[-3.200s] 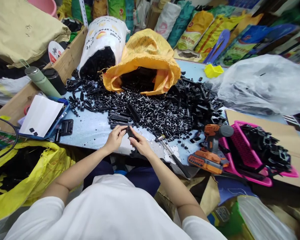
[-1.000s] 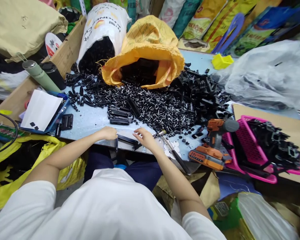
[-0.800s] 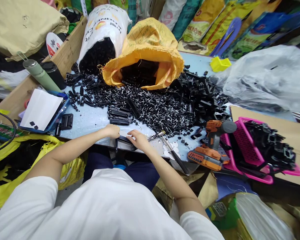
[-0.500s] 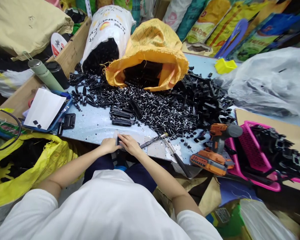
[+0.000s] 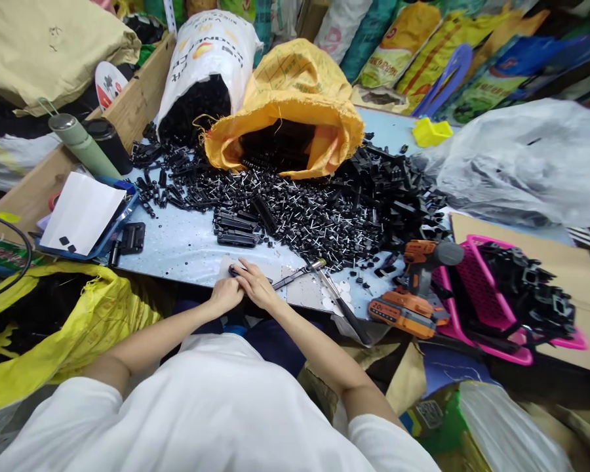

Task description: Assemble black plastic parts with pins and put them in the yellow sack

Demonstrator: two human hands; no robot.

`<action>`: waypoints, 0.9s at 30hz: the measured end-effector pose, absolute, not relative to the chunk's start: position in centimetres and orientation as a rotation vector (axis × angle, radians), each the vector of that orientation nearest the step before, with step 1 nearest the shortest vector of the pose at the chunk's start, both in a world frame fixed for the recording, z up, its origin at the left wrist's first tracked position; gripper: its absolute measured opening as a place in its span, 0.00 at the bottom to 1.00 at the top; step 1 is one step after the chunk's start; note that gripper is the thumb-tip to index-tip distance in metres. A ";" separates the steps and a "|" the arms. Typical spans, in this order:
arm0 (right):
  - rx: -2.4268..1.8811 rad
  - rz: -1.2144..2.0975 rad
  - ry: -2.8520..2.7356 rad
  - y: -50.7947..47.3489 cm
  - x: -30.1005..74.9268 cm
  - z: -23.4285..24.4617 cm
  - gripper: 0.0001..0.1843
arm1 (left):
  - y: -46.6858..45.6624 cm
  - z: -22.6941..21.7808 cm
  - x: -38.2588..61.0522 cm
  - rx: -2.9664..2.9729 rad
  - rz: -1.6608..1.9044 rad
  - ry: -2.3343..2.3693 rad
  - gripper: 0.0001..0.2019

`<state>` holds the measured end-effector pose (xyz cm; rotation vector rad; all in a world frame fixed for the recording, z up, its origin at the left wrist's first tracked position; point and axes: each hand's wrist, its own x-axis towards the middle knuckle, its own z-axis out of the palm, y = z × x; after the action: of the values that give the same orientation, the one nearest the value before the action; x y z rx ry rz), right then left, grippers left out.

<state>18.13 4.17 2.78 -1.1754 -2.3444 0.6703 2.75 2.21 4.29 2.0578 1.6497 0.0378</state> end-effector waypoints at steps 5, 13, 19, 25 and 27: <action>-1.360 0.274 -2.512 4.3 26.8 3.4 0.37 | 5.0 3.7 2.5 2.778 0.266 0.991 0.21; -1.121 0.306 -2.675 4.2 29.0 5.4 0.34 | 6.7 5.4 3.0 2.718 0.180 0.979 0.24; -0.861 0.667 -2.446 1.5 26.8 12.9 0.32 | 2.4 11.6 1.4 2.509 0.604 0.879 0.29; -0.476 1.152 -1.854 -2.1 21.9 13.5 0.33 | -1.8 16.2 3.4 2.022 1.026 0.496 0.33; -0.650 0.995 -1.618 -2.4 19.4 11.3 0.35 | -2.4 15.6 4.2 1.975 1.192 0.579 0.35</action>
<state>19.43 -2.43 11.26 -0.6496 -1.6177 0.9947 4.17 -2.38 15.65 1.9748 0.5789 1.1918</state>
